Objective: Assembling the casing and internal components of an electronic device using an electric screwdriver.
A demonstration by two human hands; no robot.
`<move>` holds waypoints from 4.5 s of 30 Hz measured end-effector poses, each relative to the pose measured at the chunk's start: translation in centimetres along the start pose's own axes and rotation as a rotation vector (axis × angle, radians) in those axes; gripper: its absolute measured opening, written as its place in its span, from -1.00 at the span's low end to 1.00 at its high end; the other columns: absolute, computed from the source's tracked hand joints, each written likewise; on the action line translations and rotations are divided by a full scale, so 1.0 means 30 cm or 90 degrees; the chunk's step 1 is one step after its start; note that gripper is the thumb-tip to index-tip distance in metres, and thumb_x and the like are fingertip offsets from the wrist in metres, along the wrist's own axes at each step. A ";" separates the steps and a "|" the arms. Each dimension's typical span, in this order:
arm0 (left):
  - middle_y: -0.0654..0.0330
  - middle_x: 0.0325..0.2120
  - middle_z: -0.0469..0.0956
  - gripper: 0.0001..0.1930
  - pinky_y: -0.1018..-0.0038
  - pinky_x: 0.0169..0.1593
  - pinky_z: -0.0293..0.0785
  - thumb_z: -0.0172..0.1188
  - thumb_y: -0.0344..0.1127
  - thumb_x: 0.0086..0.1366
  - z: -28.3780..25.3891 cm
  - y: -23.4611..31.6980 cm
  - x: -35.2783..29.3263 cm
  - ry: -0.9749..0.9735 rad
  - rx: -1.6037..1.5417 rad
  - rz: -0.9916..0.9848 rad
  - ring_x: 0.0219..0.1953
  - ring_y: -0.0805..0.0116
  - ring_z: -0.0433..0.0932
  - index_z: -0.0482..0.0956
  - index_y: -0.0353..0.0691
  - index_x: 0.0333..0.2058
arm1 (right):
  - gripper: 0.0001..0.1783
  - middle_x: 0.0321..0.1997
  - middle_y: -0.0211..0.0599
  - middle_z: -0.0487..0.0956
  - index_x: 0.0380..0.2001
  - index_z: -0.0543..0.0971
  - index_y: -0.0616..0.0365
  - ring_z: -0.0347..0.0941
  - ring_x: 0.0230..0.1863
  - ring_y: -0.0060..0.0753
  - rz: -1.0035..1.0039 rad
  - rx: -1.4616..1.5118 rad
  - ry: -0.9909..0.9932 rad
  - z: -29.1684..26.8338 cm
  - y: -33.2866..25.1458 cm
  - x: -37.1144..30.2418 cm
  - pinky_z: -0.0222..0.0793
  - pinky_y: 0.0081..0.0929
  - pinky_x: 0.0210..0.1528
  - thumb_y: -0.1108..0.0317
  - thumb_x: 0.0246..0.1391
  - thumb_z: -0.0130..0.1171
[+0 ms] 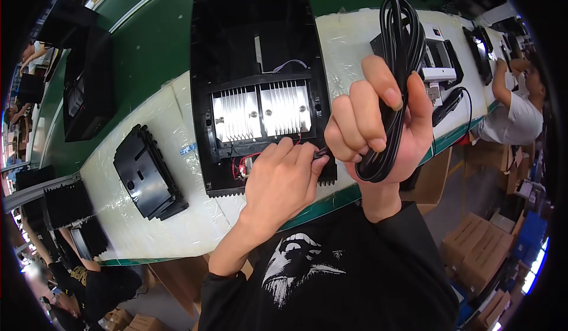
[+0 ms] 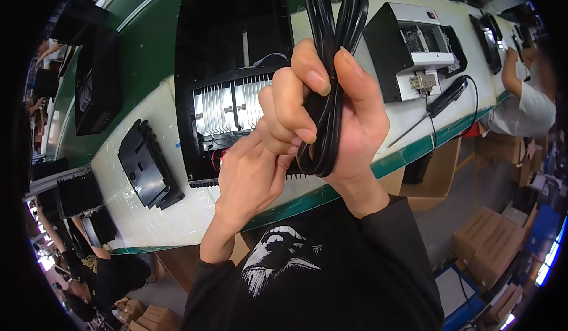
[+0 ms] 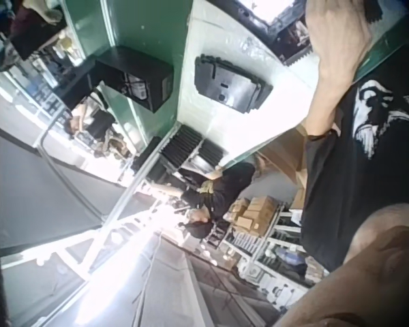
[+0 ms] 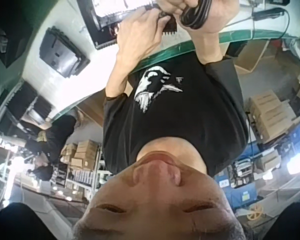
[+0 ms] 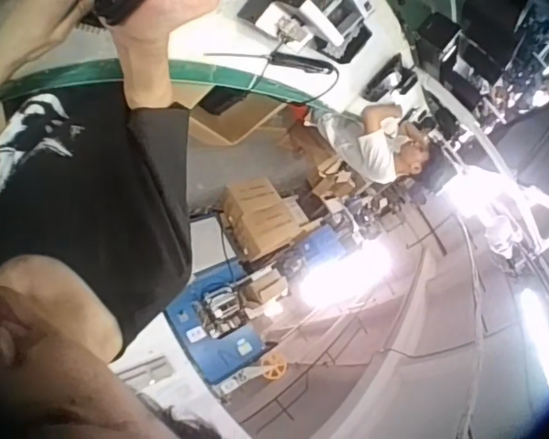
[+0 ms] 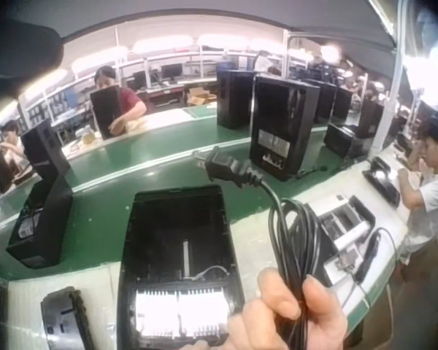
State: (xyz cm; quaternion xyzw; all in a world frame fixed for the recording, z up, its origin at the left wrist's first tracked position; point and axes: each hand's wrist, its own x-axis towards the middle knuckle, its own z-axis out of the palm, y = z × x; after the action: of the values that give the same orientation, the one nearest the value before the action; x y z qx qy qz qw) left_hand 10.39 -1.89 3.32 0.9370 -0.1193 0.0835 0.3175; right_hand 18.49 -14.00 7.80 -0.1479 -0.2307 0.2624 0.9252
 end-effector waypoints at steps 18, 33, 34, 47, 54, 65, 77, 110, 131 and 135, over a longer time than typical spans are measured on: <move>0.24 -0.59 0.47 -0.83 0.45 -0.45 0.34 0.27 -0.45 -0.03 -0.008 -0.004 -0.025 0.073 -0.066 -0.007 -0.52 0.30 0.43 0.58 -0.19 -0.38 | -0.74 -0.63 -0.37 0.45 -0.45 0.38 0.12 0.28 -0.67 -0.44 0.031 -0.186 -0.134 -0.044 -0.216 -0.177 0.23 -0.54 -0.60 0.47 -0.25 0.24; 0.18 -0.54 0.48 -0.79 0.47 -0.46 0.40 0.14 -0.55 -0.01 -0.030 0.002 -0.021 -0.039 -0.191 -0.065 -0.52 0.32 0.48 0.55 -0.23 -0.33 | -0.41 -0.07 -0.16 0.49 0.08 0.33 0.22 0.46 -0.08 -0.35 0.326 -0.807 0.621 -0.128 -0.197 -0.697 0.37 -0.51 -0.04 0.65 -0.10 0.14; 0.18 -0.54 0.48 -0.79 0.47 -0.46 0.40 0.14 -0.55 -0.01 -0.033 0.002 -0.022 -0.043 -0.191 -0.063 -0.52 0.32 0.48 0.55 -0.23 -0.33 | -0.46 -0.12 -0.20 0.52 0.07 0.34 0.24 0.48 -0.15 -0.43 0.325 -1.011 0.603 -0.159 -0.235 -0.723 0.39 -0.59 -0.10 0.63 -0.05 0.13; 0.14 -0.56 0.46 -0.83 0.41 -0.44 0.36 0.11 -0.51 0.03 -0.034 0.003 -0.011 -0.050 -0.170 -0.086 -0.56 0.25 0.44 0.54 -0.23 -0.34 | -0.87 -0.33 -0.30 0.47 -0.41 0.46 0.31 0.35 -0.18 -0.39 0.295 -1.047 0.118 -0.079 -0.040 -0.307 0.24 -0.49 -0.11 0.50 -0.06 0.17; 0.17 -0.58 0.46 -0.80 0.53 -0.47 0.32 0.17 -0.49 0.03 -0.090 -0.008 0.006 -0.169 -0.341 -0.155 -0.58 0.39 0.41 0.56 -0.25 -0.30 | -0.76 -0.57 -0.38 0.32 -0.70 0.37 0.33 0.21 -0.42 -0.53 0.385 -0.705 0.238 -0.095 -0.049 -0.308 0.10 -0.57 -0.36 0.57 -0.09 0.20; 0.11 -0.61 0.49 -0.88 0.37 -0.39 0.41 0.22 -0.46 0.05 -0.047 0.000 0.010 -0.116 -0.286 -0.181 -0.49 0.18 0.50 0.57 -0.31 -0.39 | -0.64 -0.73 -0.43 0.20 -0.78 0.26 0.30 0.14 -0.57 -0.57 0.395 -0.843 0.203 -0.119 -0.084 -0.297 0.03 -0.54 -0.50 0.59 -0.15 0.24; 0.11 -0.56 0.47 -0.87 0.38 -0.45 0.42 0.25 -0.49 0.00 -0.033 -0.009 0.008 -0.109 -0.247 -0.132 -0.49 0.17 0.51 0.59 -0.30 -0.41 | -0.70 -0.73 -0.50 0.41 -0.72 0.48 0.19 0.26 -0.65 -0.75 0.575 -0.503 0.301 -0.256 -0.078 -0.351 0.10 -0.72 -0.61 0.31 -0.02 0.26; -0.19 0.22 -0.07 0.05 0.08 0.26 -0.08 0.40 0.06 -0.20 -0.307 -0.523 -0.391 0.279 0.391 -0.727 0.22 -0.12 0.06 0.04 -0.16 0.23 | -0.62 -0.10 -0.20 0.50 -0.03 0.43 0.33 0.40 -0.18 -0.48 0.160 -0.926 0.356 -0.127 -0.043 -0.292 0.27 -0.56 -0.08 0.40 0.08 0.06; -0.08 0.25 -0.04 -0.38 0.09 0.27 -0.07 0.19 -0.46 0.00 -0.239 -0.090 -0.021 0.421 -0.088 0.098 0.29 -0.05 0.00 0.33 -0.14 0.13 | -0.39 -0.07 -0.24 0.50 0.04 0.33 0.31 0.44 -0.07 -0.39 0.051 -0.678 0.184 -0.064 -0.153 -0.053 0.31 -0.50 0.04 0.43 -0.11 0.29; -0.04 0.05 0.37 -0.62 0.36 0.13 0.26 0.11 -0.47 0.18 -0.245 -0.145 -0.049 0.361 -0.509 -0.059 0.08 0.23 0.37 0.41 -0.40 0.00 | -0.43 -0.12 -0.29 0.49 0.03 0.31 0.28 0.43 -0.14 -0.45 0.027 -0.636 0.163 -0.149 -0.163 -0.051 0.34 -0.54 -0.06 0.46 -0.07 0.27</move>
State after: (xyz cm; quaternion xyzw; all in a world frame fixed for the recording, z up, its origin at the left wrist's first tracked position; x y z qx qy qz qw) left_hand 9.57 6.22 6.25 0.6865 -0.0092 0.2692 0.6754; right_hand 21.63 -19.53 5.40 -0.6072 -0.2096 0.1189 0.7571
